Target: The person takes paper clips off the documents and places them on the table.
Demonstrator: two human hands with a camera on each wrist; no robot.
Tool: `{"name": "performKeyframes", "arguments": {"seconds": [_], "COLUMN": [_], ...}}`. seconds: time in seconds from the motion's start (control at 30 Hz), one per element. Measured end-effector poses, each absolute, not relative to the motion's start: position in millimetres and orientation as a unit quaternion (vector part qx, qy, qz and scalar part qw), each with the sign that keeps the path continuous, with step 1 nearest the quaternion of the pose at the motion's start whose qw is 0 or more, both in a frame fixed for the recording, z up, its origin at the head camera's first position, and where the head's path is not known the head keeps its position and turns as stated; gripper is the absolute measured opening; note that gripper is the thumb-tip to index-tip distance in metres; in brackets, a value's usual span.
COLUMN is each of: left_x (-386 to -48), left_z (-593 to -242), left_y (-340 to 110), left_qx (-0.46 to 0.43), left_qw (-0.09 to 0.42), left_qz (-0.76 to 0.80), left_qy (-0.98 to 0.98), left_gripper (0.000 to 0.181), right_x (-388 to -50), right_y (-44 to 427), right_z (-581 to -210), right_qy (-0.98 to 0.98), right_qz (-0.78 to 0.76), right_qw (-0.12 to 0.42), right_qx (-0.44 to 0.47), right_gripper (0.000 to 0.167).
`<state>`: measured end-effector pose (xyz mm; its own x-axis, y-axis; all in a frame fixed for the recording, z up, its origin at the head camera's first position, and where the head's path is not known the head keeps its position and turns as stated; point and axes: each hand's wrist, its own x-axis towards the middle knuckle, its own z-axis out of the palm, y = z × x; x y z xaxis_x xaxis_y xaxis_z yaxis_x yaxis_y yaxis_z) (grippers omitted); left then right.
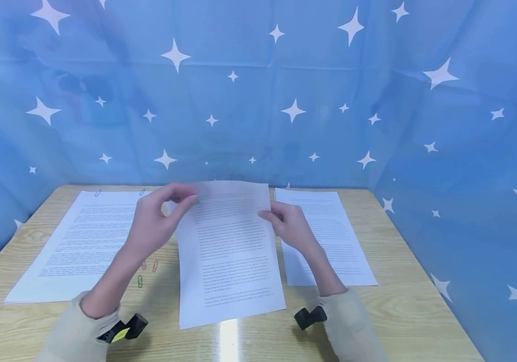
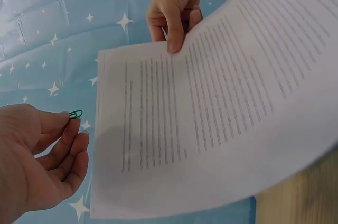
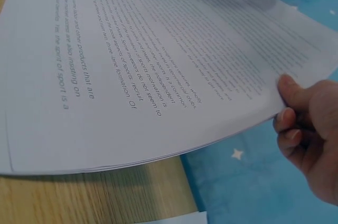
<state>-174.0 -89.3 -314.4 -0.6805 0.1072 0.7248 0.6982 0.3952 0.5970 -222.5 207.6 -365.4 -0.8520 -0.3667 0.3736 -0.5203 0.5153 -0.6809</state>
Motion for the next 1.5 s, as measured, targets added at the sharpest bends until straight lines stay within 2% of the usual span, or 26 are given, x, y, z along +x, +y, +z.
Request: {"name": "performKeyframes", "arguments": {"seconds": [0.6, 0.87, 1.5], "left_x": [-167, -163, -147], "left_z": [-345, -356, -372], "left_y": [-131, -145, -169], "left_qx": [-0.196, -0.169, -0.117], "left_qw": [0.212, 0.191, 0.082], "left_qz": [-0.478, -0.465, -0.449], "left_qy": [-0.830, -0.848, -0.882], "left_gripper": [0.004, 0.007, 0.003], "right_x": [-224, -222, -222], "right_y": [206, 204, 206], "right_z": [-369, -367, -368], "right_qy": [-0.866, -0.866, -0.870], "right_qz": [0.420, 0.417, 0.417], "right_qw": [0.084, 0.087, 0.080], "right_qx": [0.256, 0.260, 0.251], "right_gripper": [0.016, 0.016, 0.015]}}
